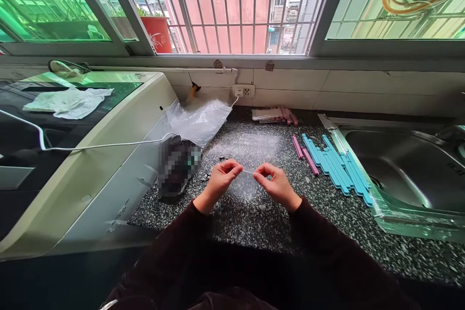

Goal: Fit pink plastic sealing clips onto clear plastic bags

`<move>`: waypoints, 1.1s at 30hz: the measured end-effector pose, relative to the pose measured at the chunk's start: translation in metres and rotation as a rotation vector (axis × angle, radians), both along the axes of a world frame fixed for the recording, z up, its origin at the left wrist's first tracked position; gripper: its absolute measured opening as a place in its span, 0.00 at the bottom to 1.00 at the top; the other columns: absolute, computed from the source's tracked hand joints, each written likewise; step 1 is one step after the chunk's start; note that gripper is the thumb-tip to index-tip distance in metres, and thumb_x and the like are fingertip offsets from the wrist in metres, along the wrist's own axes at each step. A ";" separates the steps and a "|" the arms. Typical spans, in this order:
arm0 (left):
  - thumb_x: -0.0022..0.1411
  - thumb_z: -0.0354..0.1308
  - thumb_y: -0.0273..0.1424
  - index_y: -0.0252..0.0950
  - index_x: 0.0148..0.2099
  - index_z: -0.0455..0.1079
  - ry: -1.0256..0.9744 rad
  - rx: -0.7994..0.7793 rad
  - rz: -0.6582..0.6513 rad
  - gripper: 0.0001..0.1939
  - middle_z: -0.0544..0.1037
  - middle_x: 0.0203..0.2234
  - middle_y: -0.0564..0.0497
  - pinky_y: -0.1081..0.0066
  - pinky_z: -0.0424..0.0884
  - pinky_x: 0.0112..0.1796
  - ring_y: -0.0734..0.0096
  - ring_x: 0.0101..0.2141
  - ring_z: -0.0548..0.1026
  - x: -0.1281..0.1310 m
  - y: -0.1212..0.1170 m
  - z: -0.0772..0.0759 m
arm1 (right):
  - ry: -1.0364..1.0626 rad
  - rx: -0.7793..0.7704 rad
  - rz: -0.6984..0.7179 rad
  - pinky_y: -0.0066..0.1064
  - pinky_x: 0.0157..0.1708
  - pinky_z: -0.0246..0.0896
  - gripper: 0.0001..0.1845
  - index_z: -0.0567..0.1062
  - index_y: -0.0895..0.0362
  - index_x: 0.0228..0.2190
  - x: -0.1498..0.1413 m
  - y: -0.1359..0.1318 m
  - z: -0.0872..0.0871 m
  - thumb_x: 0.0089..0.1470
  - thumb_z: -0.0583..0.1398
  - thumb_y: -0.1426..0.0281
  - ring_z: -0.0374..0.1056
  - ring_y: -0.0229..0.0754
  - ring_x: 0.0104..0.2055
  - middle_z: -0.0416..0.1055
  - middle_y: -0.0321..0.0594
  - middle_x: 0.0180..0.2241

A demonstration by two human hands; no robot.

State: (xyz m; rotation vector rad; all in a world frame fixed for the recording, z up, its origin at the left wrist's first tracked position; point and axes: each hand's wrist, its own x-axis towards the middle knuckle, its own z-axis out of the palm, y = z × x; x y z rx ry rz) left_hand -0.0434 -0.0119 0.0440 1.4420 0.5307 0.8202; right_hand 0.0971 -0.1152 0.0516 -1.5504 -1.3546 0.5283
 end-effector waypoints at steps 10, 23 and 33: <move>0.44 0.64 0.43 0.33 0.21 0.66 -0.191 -0.129 0.239 0.18 0.61 0.13 0.58 0.76 0.53 0.22 0.81 0.18 0.57 0.001 0.009 -0.010 | -0.047 -0.105 0.078 0.29 0.30 0.58 0.11 0.70 0.57 0.21 -0.008 0.004 -0.011 0.48 0.57 0.64 0.63 0.36 0.27 0.69 0.36 0.22; 0.43 0.64 0.42 0.33 0.25 0.69 -0.094 -0.142 0.098 0.16 0.65 0.15 0.57 0.75 0.58 0.25 0.80 0.19 0.60 0.001 0.011 -0.010 | -0.078 -0.014 0.000 0.28 0.29 0.58 0.10 0.69 0.58 0.20 -0.005 0.004 -0.011 0.49 0.56 0.66 0.62 0.35 0.26 0.68 0.35 0.21; 0.42 0.64 0.40 0.33 0.24 0.70 -0.023 -0.137 0.124 0.14 0.66 0.15 0.57 0.76 0.56 0.22 0.81 0.19 0.59 0.004 0.012 -0.010 | -0.142 -0.011 -0.027 0.28 0.30 0.59 0.09 0.71 0.57 0.22 0.002 0.006 -0.010 0.49 0.57 0.66 0.65 0.36 0.28 0.70 0.37 0.23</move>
